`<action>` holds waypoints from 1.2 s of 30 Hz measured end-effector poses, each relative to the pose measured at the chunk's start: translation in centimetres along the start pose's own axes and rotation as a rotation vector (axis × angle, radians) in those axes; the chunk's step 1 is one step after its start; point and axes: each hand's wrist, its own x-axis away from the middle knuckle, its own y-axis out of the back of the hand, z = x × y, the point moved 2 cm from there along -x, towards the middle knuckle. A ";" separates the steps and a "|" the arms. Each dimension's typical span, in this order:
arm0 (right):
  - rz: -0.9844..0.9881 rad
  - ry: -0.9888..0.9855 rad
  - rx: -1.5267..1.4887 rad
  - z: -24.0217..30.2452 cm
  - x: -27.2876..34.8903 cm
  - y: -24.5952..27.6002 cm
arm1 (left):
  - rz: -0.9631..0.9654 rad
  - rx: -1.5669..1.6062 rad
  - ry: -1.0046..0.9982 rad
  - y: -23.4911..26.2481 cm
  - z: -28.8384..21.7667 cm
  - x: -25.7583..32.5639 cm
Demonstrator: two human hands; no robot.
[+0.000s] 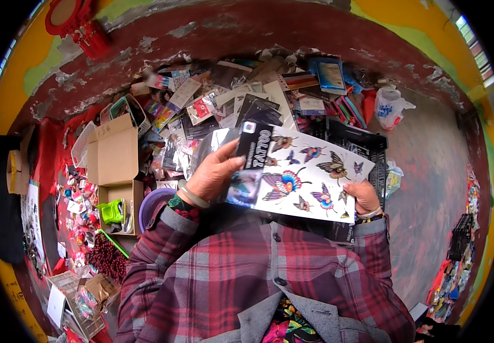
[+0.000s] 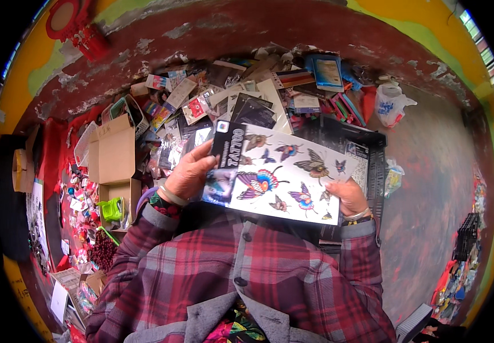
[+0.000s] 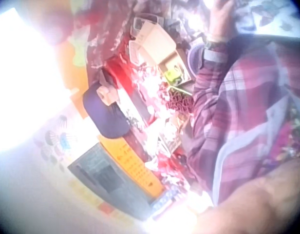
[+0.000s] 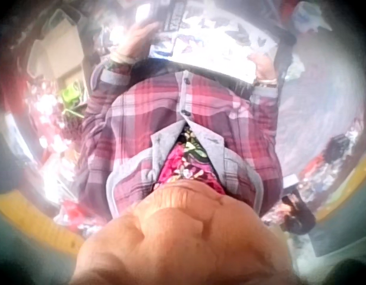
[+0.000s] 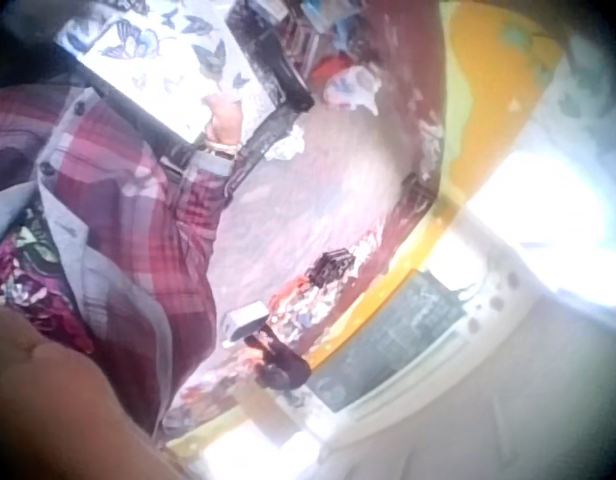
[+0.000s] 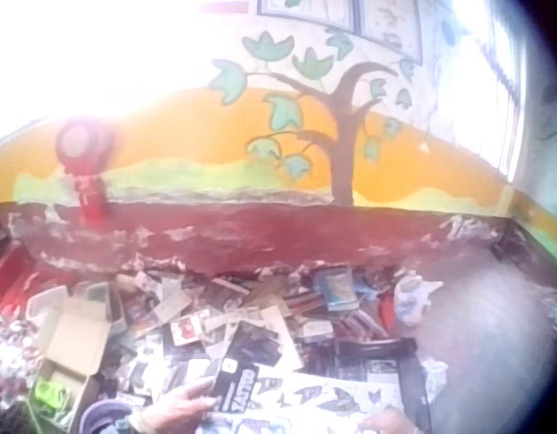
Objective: The person sits on the floor and wipes various temporary tattoo sheets with a cloth. They handle the sheets one by one, turning them over to clean both sides, and occasionally wipe the plastic packaging before placing the items back into a pile.
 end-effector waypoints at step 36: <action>-0.362 0.262 -0.103 -2.2 4.6 9.6 | 0.276 -1.095 0.163 1.8 -7.7 -13.5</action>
